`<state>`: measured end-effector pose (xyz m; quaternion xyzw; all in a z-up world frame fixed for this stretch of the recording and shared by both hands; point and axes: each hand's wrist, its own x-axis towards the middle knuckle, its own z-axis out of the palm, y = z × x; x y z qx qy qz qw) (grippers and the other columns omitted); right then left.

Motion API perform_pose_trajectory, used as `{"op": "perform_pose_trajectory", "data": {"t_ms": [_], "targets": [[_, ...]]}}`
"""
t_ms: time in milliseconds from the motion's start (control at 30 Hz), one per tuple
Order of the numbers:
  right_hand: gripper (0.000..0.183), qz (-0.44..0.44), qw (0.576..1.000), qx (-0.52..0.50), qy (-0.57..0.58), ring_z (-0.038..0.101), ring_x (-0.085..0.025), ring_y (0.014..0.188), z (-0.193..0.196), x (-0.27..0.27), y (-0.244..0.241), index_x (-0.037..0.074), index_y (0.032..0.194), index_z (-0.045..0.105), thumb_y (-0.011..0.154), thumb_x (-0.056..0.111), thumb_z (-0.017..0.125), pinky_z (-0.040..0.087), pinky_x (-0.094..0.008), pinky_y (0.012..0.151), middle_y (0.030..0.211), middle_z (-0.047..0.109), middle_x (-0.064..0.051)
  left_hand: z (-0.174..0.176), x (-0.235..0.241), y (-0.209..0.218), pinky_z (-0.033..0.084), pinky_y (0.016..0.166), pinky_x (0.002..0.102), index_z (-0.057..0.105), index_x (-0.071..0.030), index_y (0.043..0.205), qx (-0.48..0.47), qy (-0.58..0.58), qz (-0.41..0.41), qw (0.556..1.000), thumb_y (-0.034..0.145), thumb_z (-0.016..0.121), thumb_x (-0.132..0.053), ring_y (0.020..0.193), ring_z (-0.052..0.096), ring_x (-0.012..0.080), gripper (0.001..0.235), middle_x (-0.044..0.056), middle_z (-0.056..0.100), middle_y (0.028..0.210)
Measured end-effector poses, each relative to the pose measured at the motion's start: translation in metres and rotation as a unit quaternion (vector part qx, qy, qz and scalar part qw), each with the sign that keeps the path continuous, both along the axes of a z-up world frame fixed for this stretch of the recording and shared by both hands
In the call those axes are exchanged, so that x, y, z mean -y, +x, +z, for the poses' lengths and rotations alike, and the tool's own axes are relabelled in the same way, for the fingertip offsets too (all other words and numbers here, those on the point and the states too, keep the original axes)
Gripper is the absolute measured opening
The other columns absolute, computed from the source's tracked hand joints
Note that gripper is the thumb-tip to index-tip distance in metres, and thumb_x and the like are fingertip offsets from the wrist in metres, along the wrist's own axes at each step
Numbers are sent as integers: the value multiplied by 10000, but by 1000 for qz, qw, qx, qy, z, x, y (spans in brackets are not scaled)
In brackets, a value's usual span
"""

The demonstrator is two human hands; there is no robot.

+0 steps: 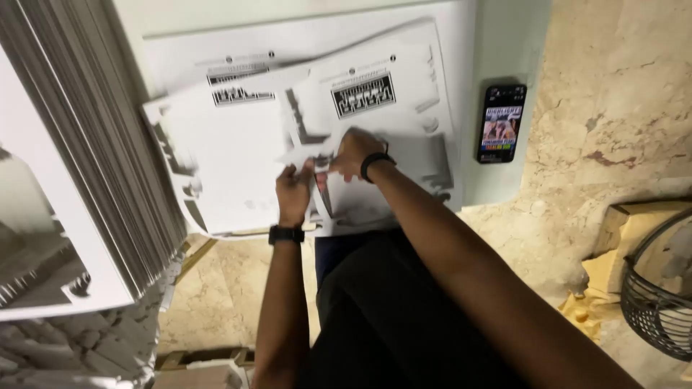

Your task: Manually removing waste material from die-cut cardboard sheets to produce finished cardboard shapes.

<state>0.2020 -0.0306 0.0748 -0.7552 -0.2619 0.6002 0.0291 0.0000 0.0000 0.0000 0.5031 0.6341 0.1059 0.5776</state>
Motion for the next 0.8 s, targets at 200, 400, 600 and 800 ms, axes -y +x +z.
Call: {"op": "perform_pose_trajectory", "data": {"t_ms": [200,400,600,800], "targets": [[264,-165,961,-85,203,644,-189,542,-37,78,-2,0,834,694,903,253,726,521,-288,572,654,686,-145,26,7,-11,586,763,415,653,-89,1202,-97,125,-10,987,894,800,-430,883,748,266,482,117,752,901],[274,-139,973,-18,184,686,-208,587,-44,149,-16,49,846,727,907,315,746,541,-311,618,653,712,-113,4,128,-85,575,767,381,653,-90,1028,-135,199,101,965,910,798,-288,810,699,282,273,130,687,863],[414,121,982,43,139,739,-337,813,-36,149,-45,118,783,755,915,490,628,574,-410,755,778,756,-101,4,174,-70,336,1160,529,252,196,1461,96,-167,426,884,891,815,-278,1408,360,549,932,442,252,1448],[443,212,972,81,52,748,-207,721,-16,112,-49,174,665,748,797,593,700,571,-342,749,494,647,21,36,175,-44,597,906,454,596,48,1245,180,-204,438,857,1000,687,-312,1002,636,320,445,139,584,1011]]}}
